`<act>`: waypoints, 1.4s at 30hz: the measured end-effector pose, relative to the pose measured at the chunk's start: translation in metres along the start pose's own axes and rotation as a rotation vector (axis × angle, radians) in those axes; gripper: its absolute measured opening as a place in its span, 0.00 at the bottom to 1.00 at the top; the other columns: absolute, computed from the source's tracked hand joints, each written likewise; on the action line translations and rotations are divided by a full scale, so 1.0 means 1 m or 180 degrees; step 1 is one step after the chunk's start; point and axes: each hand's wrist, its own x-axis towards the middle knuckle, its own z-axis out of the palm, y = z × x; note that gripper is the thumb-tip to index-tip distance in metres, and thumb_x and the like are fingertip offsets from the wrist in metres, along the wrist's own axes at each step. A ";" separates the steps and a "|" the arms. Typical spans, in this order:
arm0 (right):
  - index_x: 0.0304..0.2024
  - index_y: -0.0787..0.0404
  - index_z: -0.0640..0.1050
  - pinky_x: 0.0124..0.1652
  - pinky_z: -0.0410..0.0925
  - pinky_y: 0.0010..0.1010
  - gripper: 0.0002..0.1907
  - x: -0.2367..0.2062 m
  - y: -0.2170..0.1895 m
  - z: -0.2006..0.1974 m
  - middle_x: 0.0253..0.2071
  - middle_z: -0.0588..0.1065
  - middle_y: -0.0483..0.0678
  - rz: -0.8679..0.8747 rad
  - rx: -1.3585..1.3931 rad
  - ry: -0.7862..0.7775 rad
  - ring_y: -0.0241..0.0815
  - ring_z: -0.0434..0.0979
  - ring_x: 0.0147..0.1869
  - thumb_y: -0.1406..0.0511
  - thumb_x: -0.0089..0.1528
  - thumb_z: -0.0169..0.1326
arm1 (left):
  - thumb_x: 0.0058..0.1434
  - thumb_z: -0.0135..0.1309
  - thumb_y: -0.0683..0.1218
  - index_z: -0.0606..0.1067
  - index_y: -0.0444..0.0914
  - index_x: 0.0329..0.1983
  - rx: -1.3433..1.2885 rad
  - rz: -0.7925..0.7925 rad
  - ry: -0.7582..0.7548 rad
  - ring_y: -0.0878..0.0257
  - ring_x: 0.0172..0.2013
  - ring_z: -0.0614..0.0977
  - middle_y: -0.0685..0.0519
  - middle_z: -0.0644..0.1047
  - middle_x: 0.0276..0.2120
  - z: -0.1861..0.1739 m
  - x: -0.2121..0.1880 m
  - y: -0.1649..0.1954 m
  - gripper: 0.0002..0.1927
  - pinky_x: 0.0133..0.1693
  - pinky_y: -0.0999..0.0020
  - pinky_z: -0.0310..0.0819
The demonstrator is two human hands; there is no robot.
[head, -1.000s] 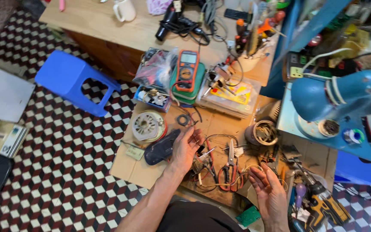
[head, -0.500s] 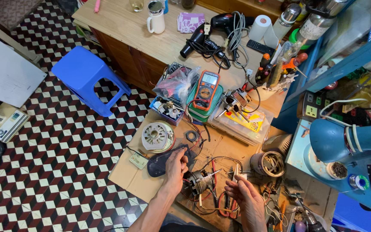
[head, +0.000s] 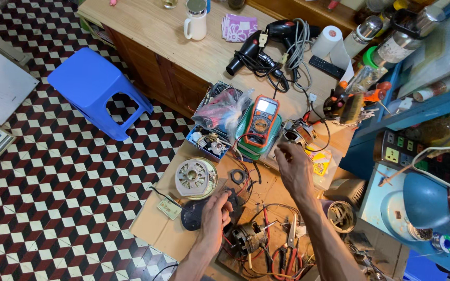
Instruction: The person uses a power drill to remove screws from a motor stator, then wipes the stator with a cloth. They handle the rotor and stator separately, use a multimeter to test electrical continuity, and manipulate wires and small components on the workbench.
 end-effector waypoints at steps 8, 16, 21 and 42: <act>0.45 0.63 0.81 0.45 0.70 0.46 0.12 0.095 0.017 0.053 0.44 0.76 0.56 -0.1004 -0.1007 -0.0118 0.56 0.77 0.48 0.63 0.62 0.60 | 0.68 0.51 0.52 0.75 0.36 0.51 0.0218 -0.0452 0.0002 0.73 0.18 0.59 0.56 0.70 0.24 -0.009 0.003 0.027 0.16 0.22 0.74 0.51; 0.44 0.61 0.81 0.42 0.70 0.44 0.11 0.112 0.031 0.063 0.39 0.75 0.53 -0.1060 -0.1420 -0.0709 0.53 0.76 0.45 0.62 0.61 0.61 | 0.68 0.49 0.51 0.76 0.37 0.52 0.0242 -0.0709 0.0087 0.72 0.19 0.57 0.56 0.69 0.24 -0.008 0.018 0.042 0.17 0.23 0.73 0.50; 0.42 0.62 0.79 0.41 0.70 0.44 0.10 0.114 0.030 0.069 0.38 0.74 0.52 -0.1081 -0.1323 -0.0568 0.52 0.76 0.43 0.63 0.62 0.61 | 0.69 0.49 0.51 0.75 0.37 0.52 0.0270 -0.0787 0.0086 0.72 0.19 0.57 0.56 0.69 0.24 -0.009 0.028 0.043 0.16 0.23 0.73 0.49; 0.30 0.64 0.77 0.32 0.70 0.43 0.12 0.113 0.044 0.085 0.32 0.76 0.53 -0.0768 -0.1099 -0.0108 0.51 0.77 0.32 0.62 0.63 0.60 | 0.65 0.55 0.50 0.75 0.39 0.44 0.0174 -0.0853 0.0048 0.72 0.18 0.60 0.57 0.70 0.23 0.008 0.061 0.036 0.10 0.20 0.74 0.49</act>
